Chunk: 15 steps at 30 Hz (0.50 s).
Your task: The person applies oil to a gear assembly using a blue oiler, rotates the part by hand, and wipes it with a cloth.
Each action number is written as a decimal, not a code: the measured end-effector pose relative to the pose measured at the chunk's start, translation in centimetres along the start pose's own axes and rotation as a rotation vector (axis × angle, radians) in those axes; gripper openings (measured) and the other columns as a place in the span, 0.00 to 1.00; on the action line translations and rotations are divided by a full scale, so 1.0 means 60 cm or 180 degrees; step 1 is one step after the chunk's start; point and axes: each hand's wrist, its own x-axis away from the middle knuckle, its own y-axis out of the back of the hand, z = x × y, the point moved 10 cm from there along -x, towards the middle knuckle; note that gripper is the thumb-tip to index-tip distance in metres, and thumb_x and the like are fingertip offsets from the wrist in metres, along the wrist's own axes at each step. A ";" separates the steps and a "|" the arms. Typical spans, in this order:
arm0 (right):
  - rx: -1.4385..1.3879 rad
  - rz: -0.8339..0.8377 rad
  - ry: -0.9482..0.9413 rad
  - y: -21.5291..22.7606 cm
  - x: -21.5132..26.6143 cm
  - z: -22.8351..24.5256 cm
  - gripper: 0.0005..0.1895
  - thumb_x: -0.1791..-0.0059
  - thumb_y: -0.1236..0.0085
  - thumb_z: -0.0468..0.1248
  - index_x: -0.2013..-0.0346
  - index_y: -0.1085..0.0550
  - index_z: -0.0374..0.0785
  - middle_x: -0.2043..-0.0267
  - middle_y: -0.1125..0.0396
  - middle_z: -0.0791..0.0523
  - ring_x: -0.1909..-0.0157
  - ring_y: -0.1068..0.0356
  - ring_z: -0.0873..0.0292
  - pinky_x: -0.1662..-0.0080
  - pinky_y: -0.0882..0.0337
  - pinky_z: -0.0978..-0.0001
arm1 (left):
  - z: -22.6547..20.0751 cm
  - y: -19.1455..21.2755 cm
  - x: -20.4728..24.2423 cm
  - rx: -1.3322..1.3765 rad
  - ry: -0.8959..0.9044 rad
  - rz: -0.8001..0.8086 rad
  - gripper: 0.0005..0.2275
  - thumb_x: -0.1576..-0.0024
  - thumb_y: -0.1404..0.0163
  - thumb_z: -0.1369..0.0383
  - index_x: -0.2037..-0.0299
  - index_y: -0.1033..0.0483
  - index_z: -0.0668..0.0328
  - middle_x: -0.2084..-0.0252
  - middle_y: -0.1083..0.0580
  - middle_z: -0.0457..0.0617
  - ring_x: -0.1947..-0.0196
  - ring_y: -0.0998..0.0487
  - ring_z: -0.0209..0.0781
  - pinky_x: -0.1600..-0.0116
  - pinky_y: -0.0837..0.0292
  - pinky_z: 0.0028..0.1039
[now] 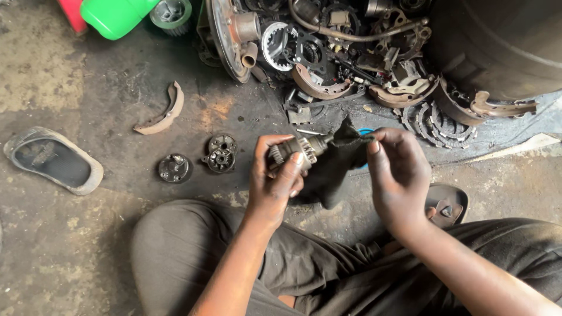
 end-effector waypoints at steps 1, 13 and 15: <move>0.0077 0.0092 0.0250 -0.010 0.004 0.021 0.04 0.40 0.49 0.29 0.50 0.31 0.34 0.54 0.31 0.58 0.53 0.33 0.67 0.50 0.32 0.74 | 0.004 -0.005 0.001 -0.0085 0.0008 0.0012 0.14 0.40 0.45 0.68 0.47 0.33 0.58 0.65 0.27 0.48 0.73 0.29 0.29 0.75 0.36 0.19; 0.2292 0.1411 0.1642 -0.100 0.006 0.090 0.28 0.55 0.39 0.30 0.39 0.27 0.46 0.25 0.43 0.51 0.25 0.44 0.45 0.31 0.43 0.49 | 0.020 -0.029 0.020 -0.0109 0.0128 0.0060 0.14 0.40 0.44 0.64 0.50 0.33 0.59 0.66 0.29 0.45 0.74 0.32 0.26 0.77 0.38 0.17; 0.1951 0.1370 0.1339 -0.093 -0.001 0.083 0.27 0.53 0.38 0.33 0.38 0.28 0.44 0.25 0.44 0.51 0.25 0.45 0.44 0.29 0.44 0.49 | 0.022 -0.034 0.021 -0.0046 0.0121 0.0093 0.15 0.40 0.44 0.63 0.50 0.34 0.59 0.64 0.29 0.45 0.73 0.31 0.26 0.77 0.37 0.17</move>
